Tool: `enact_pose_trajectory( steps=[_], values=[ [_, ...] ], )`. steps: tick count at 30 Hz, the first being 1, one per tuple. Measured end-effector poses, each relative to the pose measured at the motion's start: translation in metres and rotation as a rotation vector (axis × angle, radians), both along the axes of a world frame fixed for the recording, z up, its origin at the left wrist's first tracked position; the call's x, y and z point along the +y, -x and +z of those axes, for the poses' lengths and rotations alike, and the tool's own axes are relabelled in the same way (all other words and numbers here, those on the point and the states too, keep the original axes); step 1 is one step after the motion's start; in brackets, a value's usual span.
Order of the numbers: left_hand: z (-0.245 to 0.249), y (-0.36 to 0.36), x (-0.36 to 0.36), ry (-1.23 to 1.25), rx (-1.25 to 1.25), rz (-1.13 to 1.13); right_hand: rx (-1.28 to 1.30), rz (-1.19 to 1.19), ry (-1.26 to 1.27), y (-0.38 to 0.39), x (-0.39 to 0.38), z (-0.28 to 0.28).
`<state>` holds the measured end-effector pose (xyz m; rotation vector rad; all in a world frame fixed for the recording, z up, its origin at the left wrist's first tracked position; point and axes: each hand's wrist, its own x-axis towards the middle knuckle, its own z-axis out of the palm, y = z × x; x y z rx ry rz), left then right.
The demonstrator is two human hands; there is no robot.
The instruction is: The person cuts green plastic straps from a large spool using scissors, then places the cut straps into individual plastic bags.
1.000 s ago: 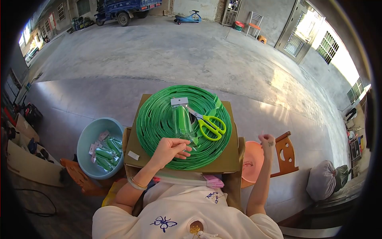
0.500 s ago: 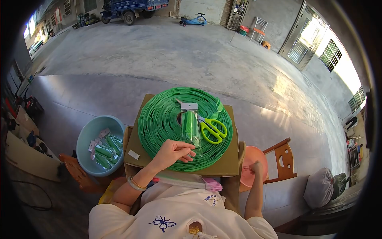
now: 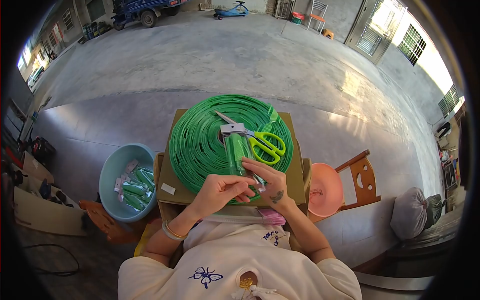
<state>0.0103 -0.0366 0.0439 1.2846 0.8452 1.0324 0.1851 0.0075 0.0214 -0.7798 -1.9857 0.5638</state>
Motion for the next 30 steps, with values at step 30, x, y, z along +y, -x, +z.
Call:
enact_pose_trajectory(
  steps=[30],
  values=[
    [-0.041,0.007,0.009,-0.758,0.430,0.337,0.209,0.013,-0.050,-0.007,-0.009,-0.022]
  ],
)
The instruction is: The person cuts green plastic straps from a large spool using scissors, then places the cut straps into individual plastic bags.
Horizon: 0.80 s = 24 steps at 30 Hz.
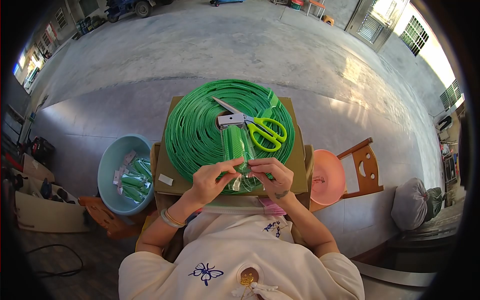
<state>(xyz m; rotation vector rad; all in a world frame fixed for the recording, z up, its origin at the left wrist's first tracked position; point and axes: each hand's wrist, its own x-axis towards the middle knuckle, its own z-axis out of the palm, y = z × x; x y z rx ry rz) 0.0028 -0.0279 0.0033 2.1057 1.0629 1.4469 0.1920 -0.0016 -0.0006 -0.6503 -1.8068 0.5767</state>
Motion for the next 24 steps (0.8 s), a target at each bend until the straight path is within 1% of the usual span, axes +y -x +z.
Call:
enact_pose_trajectory(
  steps=[1,4,7,10,12,13,14,16,19,24],
  values=[
    [-0.001,0.001,-0.001,0.032,-0.006,-0.026,0.003,0.014,0.041,-0.001,-0.001,-0.001],
    [-0.012,0.001,-0.003,0.158,-0.125,0.036,0.233,0.133,0.500,0.001,-0.008,-0.011],
    [-0.010,0.002,-0.008,0.454,-0.317,0.038,0.418,0.107,0.806,0.012,-0.013,-0.013],
    [-0.019,0.003,-0.010,0.491,-0.519,0.073,0.571,0.158,1.061,0.017,-0.016,-0.009],
    [-0.021,0.005,-0.012,0.520,-0.468,0.129,0.545,0.192,1.147,0.018,-0.018,-0.002],
    [-0.019,0.006,-0.013,0.592,-0.506,0.120,0.531,0.210,1.191,0.018,-0.019,0.000],
    [-0.018,0.006,-0.013,0.665,-0.544,0.115,0.526,0.199,1.184,0.018,-0.019,0.000],
    [-0.007,0.006,-0.015,0.921,-0.747,0.024,0.514,0.180,1.169,0.020,-0.019,0.000],
    [-0.006,0.002,-0.017,0.993,-0.902,0.032,0.496,0.147,1.156,0.020,-0.018,-0.005],
    [-0.008,-0.001,-0.017,1.044,-0.995,0.067,0.520,0.131,1.163,0.021,-0.019,-0.005]
  ],
)
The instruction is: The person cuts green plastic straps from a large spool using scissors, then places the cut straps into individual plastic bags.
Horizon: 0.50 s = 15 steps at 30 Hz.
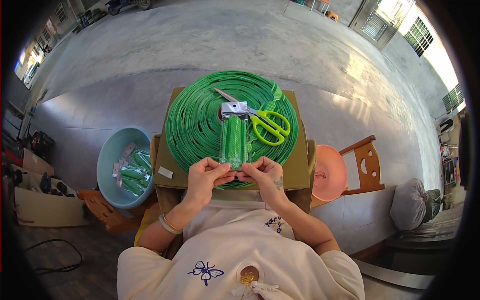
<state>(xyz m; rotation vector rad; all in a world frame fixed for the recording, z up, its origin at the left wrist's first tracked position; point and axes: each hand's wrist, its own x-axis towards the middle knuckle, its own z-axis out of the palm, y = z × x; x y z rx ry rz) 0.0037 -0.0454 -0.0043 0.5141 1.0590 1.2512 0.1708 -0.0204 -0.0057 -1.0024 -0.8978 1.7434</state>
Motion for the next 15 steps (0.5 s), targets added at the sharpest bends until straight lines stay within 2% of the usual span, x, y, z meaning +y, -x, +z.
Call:
enact_pose_trajectory(
  steps=[10,15],
  values=[
    [-0.0055,-0.0027,-0.0003,0.015,-0.056,0.039,0.038,-0.062,-0.014,0.0044,-0.0007,0.0002],
    [-0.0068,-0.0048,-0.0008,0.006,-0.069,0.072,-0.002,-0.016,-0.024,0.0064,-0.0017,-0.0032]
  ],
)
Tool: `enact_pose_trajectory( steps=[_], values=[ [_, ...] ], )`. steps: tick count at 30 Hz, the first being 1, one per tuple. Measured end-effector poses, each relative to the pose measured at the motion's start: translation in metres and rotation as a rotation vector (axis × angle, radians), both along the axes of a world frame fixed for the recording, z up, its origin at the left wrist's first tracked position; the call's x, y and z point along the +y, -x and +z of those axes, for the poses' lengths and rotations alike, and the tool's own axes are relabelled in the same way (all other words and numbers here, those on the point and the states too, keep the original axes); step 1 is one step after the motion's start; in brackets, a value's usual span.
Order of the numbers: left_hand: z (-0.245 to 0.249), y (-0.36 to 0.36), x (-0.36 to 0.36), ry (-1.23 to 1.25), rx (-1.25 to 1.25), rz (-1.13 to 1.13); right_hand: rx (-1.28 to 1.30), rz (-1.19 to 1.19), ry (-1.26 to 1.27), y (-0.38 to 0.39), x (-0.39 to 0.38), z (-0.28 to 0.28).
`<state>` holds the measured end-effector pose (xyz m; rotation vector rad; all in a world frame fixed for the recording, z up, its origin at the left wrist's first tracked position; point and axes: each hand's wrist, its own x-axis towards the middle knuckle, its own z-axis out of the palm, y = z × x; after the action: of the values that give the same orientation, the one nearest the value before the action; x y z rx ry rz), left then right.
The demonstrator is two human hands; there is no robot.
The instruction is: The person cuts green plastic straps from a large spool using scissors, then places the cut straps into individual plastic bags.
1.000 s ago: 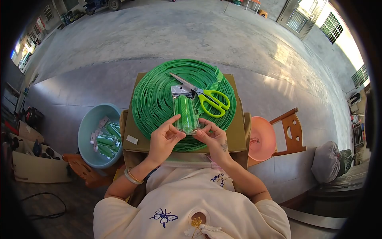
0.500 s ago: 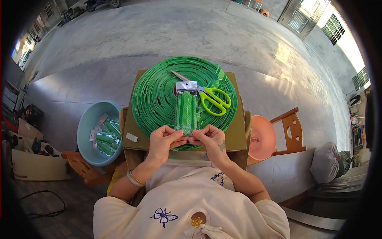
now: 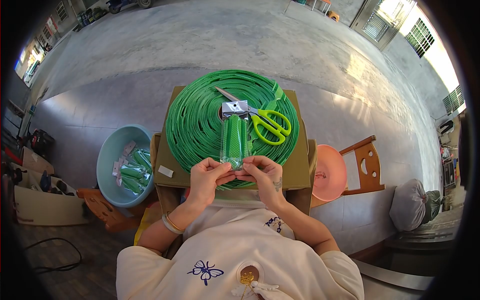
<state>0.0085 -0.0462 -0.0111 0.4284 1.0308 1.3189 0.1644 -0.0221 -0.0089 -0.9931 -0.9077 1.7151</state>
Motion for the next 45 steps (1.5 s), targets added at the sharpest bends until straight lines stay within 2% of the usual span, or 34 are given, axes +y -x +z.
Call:
enact_pose_trajectory(
  steps=[4,10,13,16,19,22,25,28,31,34,37,39,41,43,45],
  values=[
    [-0.003,-0.003,0.000,-0.018,0.061,0.013,-0.017,0.007,-0.033,0.001,-0.004,-0.001],
    [0.004,-0.009,-0.001,-0.122,0.146,0.051,0.065,-0.152,-0.048,0.004,0.000,0.010],
    [0.002,-0.013,-0.005,-0.263,0.272,0.072,0.148,-0.032,0.065,-0.001,0.010,0.025],
    [0.006,-0.014,-0.009,-0.405,0.386,0.083,-0.052,0.159,0.015,-0.008,0.022,0.019],
    [0.015,-0.012,-0.008,-0.373,0.220,0.063,0.041,0.094,-0.079,-0.005,0.016,0.027],
    [0.036,-0.008,-0.004,-0.315,0.007,0.054,0.007,0.038,-0.217,-0.005,0.009,0.031],
    [0.038,0.002,-0.001,-0.293,-0.065,-0.016,-0.058,0.025,-0.247,-0.006,0.007,0.032],
    [0.033,0.010,0.003,-0.268,0.125,-0.290,-0.236,0.099,-0.276,-0.005,0.005,0.032],
    [0.029,0.014,0.003,-0.350,0.474,-0.319,-0.150,0.103,-0.293,-0.006,0.006,0.027],
    [0.041,0.015,0.001,-0.310,0.366,-0.256,-0.095,0.078,-0.273,-0.004,0.007,0.033],
    [0.047,0.052,0.011,-0.402,0.464,0.040,-0.082,-0.002,-0.255,-0.008,0.013,0.039],
    [0.047,0.098,0.019,-0.391,0.454,0.368,-0.114,-0.052,-0.256,-0.019,0.019,0.039],
    [0.028,0.155,0.025,-0.325,0.543,0.590,-0.125,-0.099,-0.290,-0.029,0.027,0.038],
    [-0.003,0.210,0.014,-0.198,0.482,0.687,-0.116,-0.177,-0.322,-0.036,0.032,0.036],
    [-0.058,0.268,-0.009,0.019,0.428,0.628,-0.213,-0.239,-0.436,-0.040,0.035,0.039]
  ],
)
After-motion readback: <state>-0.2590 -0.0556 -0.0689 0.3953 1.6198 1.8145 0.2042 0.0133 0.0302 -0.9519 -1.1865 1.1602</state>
